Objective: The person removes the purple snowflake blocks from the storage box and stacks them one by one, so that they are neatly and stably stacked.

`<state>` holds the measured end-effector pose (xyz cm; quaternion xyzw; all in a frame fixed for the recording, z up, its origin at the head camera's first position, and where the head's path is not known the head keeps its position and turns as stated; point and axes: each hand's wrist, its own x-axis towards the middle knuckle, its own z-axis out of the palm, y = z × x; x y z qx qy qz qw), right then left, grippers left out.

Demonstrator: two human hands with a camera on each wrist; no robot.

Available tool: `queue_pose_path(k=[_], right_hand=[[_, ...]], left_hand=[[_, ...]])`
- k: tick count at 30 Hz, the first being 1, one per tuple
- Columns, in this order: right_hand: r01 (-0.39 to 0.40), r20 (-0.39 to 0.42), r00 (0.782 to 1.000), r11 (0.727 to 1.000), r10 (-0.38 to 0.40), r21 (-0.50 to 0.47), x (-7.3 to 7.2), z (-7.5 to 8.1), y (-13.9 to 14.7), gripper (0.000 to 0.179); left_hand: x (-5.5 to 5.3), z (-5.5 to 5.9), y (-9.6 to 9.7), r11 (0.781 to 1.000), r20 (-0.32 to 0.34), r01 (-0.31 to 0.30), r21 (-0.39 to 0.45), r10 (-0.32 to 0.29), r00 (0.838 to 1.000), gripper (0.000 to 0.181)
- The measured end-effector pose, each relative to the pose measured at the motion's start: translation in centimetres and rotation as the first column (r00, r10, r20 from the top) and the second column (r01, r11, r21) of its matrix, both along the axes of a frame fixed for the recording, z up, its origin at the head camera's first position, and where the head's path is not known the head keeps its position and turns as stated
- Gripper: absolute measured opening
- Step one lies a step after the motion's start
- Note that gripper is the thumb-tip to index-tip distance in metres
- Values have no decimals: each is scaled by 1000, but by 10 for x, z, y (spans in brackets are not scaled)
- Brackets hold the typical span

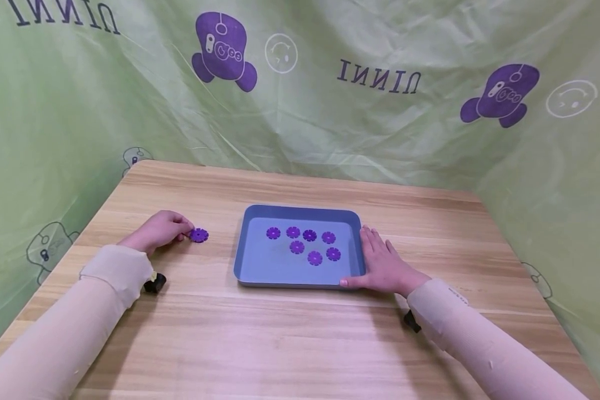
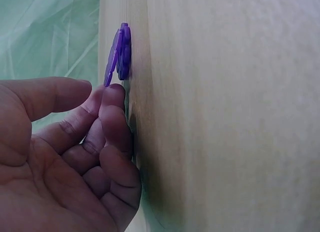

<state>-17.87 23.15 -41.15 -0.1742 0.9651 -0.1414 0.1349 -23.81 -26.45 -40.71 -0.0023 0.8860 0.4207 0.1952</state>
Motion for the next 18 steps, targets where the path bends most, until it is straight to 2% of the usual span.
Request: queue_pose_path(k=[11, 18], right_hand=[[-1, 7, 1000, 1000, 1, -3, -1, 0, 0, 136], [1, 19, 1000, 1000, -1, -13, -1, -2, 1, 136]], left_hand=[[2, 2, 1, 1000, -24, 12, 17, -11, 1000, 25], [5, 0, 3, 996, -78, 84, -17, -85, 993, 26]])
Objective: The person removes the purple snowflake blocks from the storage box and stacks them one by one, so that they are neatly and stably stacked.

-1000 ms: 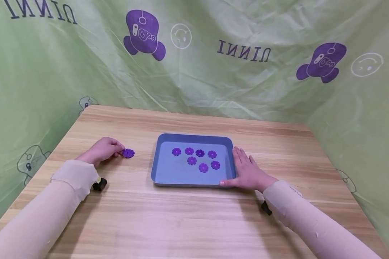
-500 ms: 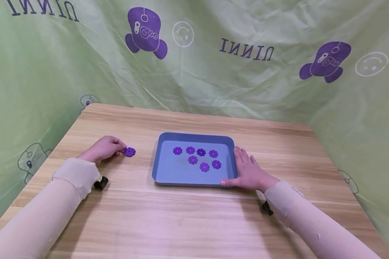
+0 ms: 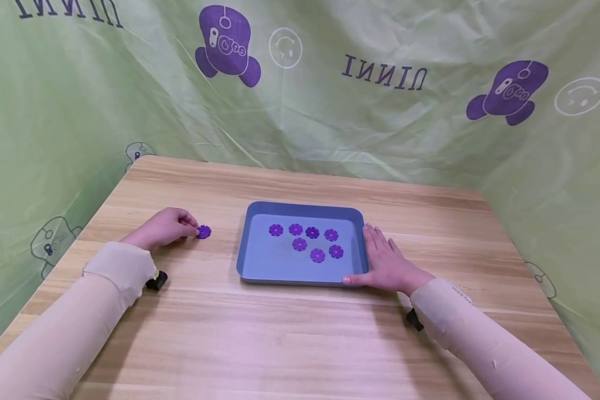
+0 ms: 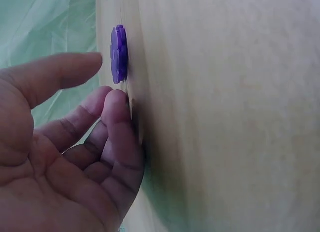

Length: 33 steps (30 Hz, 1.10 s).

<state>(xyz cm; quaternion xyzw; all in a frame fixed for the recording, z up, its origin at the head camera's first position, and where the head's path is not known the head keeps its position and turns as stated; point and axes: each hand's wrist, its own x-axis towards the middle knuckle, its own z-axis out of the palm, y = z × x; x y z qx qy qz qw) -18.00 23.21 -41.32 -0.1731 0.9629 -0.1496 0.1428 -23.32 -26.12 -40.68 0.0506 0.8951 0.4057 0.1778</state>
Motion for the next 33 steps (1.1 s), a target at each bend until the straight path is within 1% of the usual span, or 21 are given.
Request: queue_pose_path(k=[2, 5, 10, 18, 23, 33], right_hand=[[1, 2, 1000, 1000, -1, -2, 0, 0, 0, 136], [3, 8, 1000, 1000, -3, 1, 0, 0, 0, 137], [3, 7, 1000, 1000, -3, -6, 0, 1, -1, 137], [5, 12, 1000, 1000, -5, -9, 0, 0, 0, 137], [3, 8, 1000, 1000, -3, -15, 0, 1, 0, 137], [-1, 7, 1000, 1000, 1, -9, -1, 0, 0, 136]], left_hand=[[0, 0, 0, 1000, -5, 13, -8, -13, 1000, 28], [0, 0, 1, 1000, 4, 14, -20, -13, 1000, 30], [0, 1, 2, 1000, 4, 1, -30, -1, 1000, 25], [1, 2, 3, 1000, 12, -20, -13, 20, 1000, 25], [1, 1, 2, 1000, 5, -26, 1, 26, 1000, 25], [0, -4, 0, 999, -3, -41, 21, 41, 999, 26]])
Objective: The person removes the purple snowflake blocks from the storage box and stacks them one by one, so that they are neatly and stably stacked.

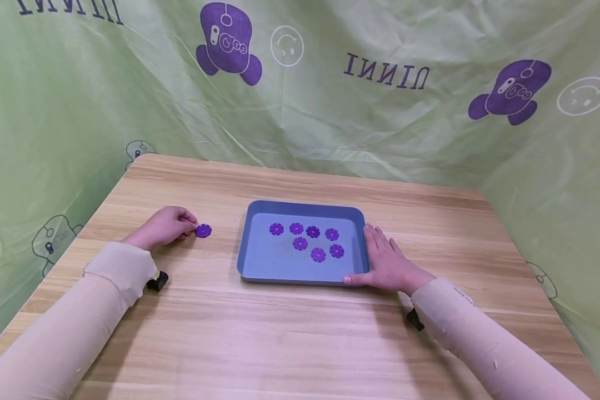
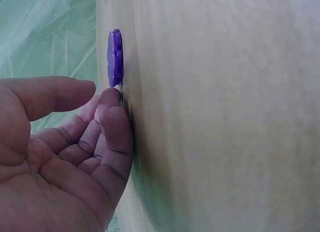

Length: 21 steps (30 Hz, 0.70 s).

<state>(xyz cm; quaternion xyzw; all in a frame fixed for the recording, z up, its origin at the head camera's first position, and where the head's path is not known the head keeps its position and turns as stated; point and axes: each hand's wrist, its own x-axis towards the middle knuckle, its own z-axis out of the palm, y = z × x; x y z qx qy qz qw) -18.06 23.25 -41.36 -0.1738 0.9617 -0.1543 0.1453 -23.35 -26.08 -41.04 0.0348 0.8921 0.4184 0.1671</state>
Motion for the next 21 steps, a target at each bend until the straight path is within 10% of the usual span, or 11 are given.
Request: queue_pose_path(k=[21], right_hand=[[-1, 14, 1000, 1000, 1, -11, 1, 1, 1, 138]], left_hand=[[-4, -1, 15, 932, -106, 190, -310, -232, 967, 42]])
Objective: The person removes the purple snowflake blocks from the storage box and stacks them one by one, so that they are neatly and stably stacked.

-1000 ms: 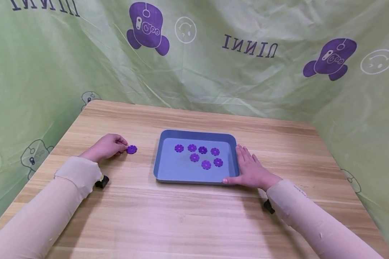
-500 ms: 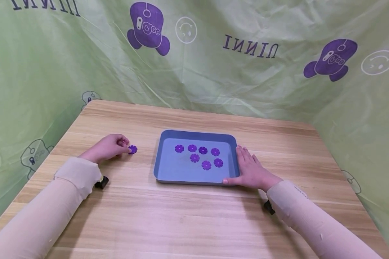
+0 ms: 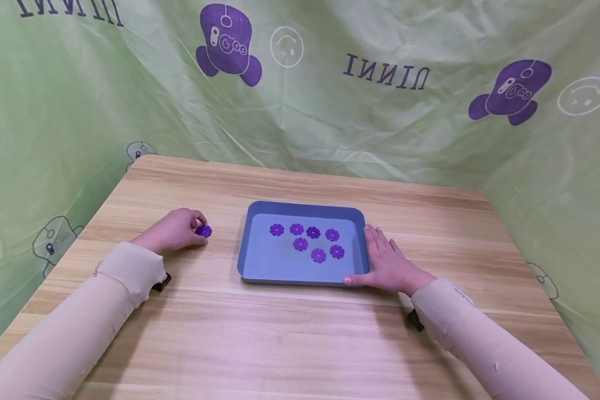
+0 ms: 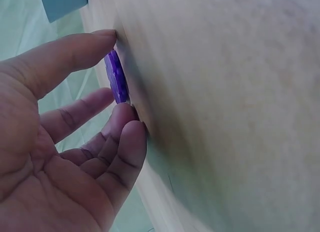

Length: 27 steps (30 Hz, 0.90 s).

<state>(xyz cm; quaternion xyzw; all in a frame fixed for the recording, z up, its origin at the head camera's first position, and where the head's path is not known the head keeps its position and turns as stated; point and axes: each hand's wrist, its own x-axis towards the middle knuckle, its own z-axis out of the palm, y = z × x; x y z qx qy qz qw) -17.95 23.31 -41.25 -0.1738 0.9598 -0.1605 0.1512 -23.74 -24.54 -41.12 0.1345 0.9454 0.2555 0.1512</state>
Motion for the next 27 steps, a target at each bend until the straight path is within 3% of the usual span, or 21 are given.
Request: queue_pose_path(k=[15, 23, 27], right_hand=[[5, -2, 1000, 1000, -5, -10, 1, 1, 0, 137], [9, 5, 1000, 1000, -9, -14, 1, 1, 0, 138], [8, 0, 1000, 1000, -8, -16, 2, 1, 0, 138]], left_hand=[[1, 6, 5, 1000, -23, 10, -26, -10, 1000, 34], [4, 7, 1, 998, 36, -59, 10, 59, 998, 59], [3, 14, -3, 995, 24, -86, 47, 85, 996, 60]])
